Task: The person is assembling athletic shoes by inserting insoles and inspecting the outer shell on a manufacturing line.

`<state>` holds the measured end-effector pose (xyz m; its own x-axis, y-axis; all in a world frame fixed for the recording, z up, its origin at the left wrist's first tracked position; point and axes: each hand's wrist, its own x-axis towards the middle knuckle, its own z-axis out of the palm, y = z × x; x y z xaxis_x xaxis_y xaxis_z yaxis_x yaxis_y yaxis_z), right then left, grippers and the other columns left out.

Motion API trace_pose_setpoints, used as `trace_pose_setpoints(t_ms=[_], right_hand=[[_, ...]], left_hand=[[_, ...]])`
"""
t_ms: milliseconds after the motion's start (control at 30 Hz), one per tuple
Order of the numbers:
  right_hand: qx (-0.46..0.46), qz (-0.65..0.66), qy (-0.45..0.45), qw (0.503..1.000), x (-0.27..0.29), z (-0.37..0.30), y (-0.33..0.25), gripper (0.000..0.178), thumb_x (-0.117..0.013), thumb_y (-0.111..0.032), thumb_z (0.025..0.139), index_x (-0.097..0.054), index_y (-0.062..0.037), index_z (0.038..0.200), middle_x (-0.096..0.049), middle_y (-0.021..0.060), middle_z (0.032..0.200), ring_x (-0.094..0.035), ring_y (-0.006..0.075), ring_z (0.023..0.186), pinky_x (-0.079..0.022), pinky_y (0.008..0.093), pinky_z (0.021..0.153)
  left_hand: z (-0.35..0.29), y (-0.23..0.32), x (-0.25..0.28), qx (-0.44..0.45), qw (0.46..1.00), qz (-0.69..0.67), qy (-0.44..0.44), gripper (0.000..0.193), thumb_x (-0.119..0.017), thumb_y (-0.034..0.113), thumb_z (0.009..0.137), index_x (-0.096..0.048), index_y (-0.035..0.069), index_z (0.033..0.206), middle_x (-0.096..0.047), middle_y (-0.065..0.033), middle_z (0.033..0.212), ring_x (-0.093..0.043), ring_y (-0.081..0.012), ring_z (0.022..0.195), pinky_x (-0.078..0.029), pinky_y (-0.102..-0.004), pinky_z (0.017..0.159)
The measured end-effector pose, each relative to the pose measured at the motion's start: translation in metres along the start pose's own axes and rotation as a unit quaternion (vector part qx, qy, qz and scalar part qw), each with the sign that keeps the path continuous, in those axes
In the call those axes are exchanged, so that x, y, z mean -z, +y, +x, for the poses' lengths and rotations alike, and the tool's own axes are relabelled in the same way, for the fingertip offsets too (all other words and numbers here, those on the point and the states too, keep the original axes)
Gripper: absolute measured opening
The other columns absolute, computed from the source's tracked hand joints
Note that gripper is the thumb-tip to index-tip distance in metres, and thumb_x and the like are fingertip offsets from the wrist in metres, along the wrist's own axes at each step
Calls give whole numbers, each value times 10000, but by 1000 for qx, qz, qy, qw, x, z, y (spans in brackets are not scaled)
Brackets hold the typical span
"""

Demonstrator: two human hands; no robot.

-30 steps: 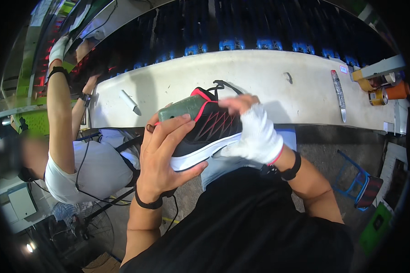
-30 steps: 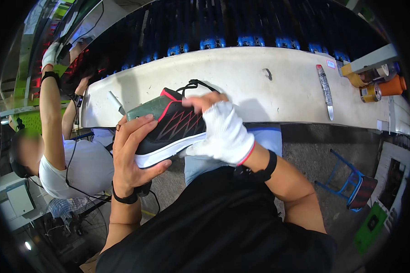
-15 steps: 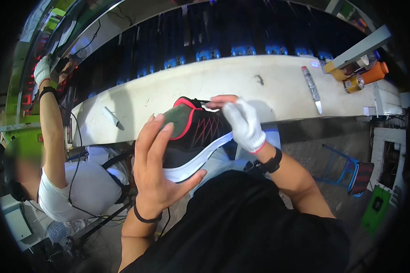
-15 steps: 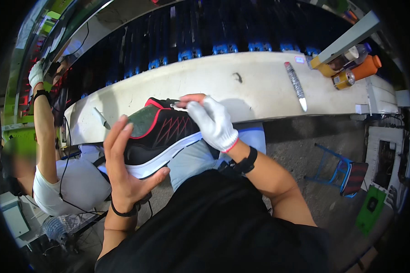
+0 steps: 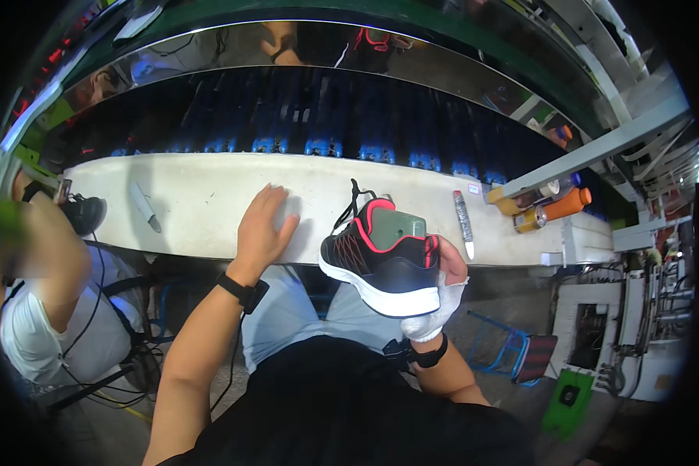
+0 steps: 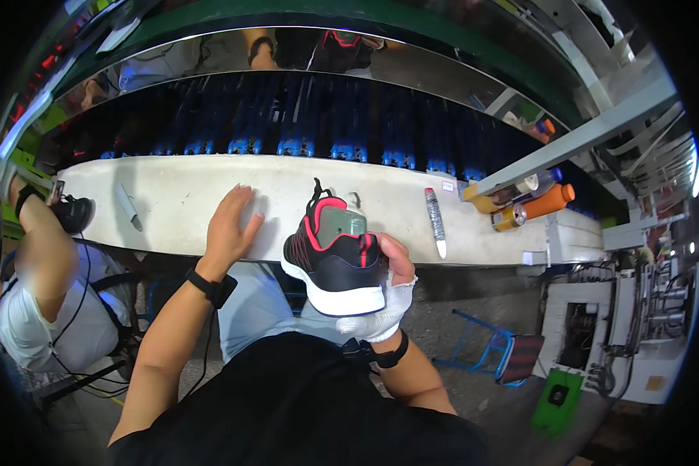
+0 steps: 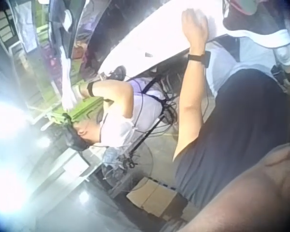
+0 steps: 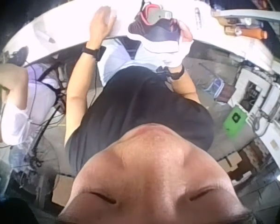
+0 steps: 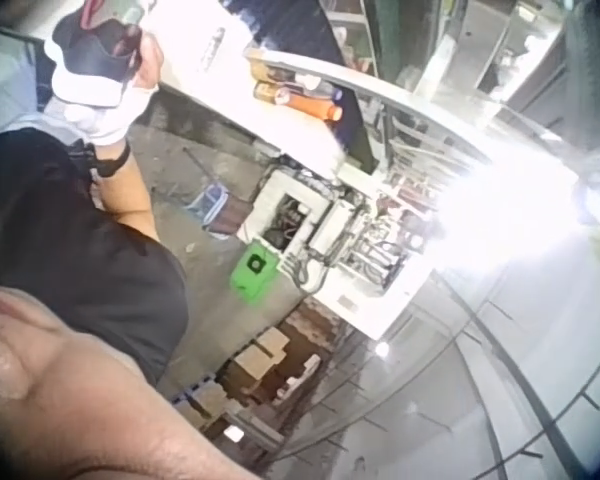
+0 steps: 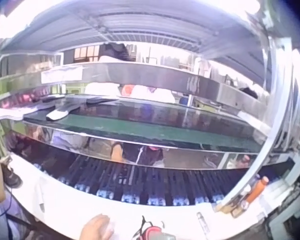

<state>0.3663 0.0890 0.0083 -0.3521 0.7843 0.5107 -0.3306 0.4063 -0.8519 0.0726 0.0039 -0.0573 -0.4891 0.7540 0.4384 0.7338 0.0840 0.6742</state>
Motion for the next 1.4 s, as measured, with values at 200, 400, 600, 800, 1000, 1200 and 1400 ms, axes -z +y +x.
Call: trace_pose_setpoints(t_ms=[200, 400, 600, 800, 1000, 1200, 1400], right_hand=[[-8, -14, 66, 998, 1, 2, -2, 1084, -894, -642, 844, -438, 3, 1586, -558, 171, 1511, -589, 282, 1383, -502, 437, 1185], [-27, 28, 40, 998, -4, 26, -5, 1201, -972, -649, 762, -417, 16, 1593, -568, 162, 1503, -585, 289, 1395, -478, 435, 1206], [11, 83, -18, 996, -5, 72, -32, 1185, -1049, -337, 685, -382, -35, 1616, -590, 179, 1433, -603, 284, 1296, -476, 427, 1139], [175, 193, 77, 962, 53, 139, -157, 472, -531, -450, 1124, -603, -25, 1317, -733, 143, 1247, -695, 230, 1207, -569, 443, 1063], [767, 146, 368, 505, -23, 284, -247, 766, -696, -722, 931, -730, -21, 1238, -784, 109, 1165, -738, 207, 1143, -581, 442, 1068], [820, -128, 246, 501, -6, 354, -229, 588, -723, -550, 1033, -722, -13, 1276, -760, 133, 1223, -724, 210, 1136, -571, 398, 1000], [288, -261, 229, 893, -58, 459, -129, 371, -743, -368, 1023, -788, -5, 1080, -816, 161, 983, -762, 282, 915, -579, 408, 892]], left_hand=[[-14, -8, -17, -76, 992, 94, -45, 385, -811, 147, 856, -740, 49, 1222, -709, -164, 1411, -638, -400, 1386, -521, -507, 1148], [-25, -11, -18, -84, 991, 93, -44, 406, -805, 157, 848, -734, 48, 1233, -706, -158, 1421, -630, -389, 1399, -510, -504, 1165], [-23, -12, -17, -84, 992, 91, -36, 402, -801, 161, 853, -742, 42, 1232, -706, -154, 1425, -620, -380, 1412, -502, -497, 1176], [-19, -12, -12, -85, 991, 96, -37, 382, -791, 162, 855, -746, 34, 1213, -709, -154, 1413, -621, -375, 1406, -496, -497, 1177], [-22, -13, -10, -85, 990, 109, -40, 366, -789, 184, 850, -744, 38, 1183, -711, -148, 1398, -614, -364, 1405, -484, -485, 1182], [-14, -13, -14, -97, 988, 110, -41, 351, -783, 180, 846, -746, 42, 1166, -715, -149, 1391, -629, -367, 1385, -492, -489, 1170], [-24, -22, -11, -76, 991, 105, -31, 346, -770, 187, 860, -746, 42, 1173, -715, -145, 1399, -624, -367, 1395, -496, -495, 1163]])
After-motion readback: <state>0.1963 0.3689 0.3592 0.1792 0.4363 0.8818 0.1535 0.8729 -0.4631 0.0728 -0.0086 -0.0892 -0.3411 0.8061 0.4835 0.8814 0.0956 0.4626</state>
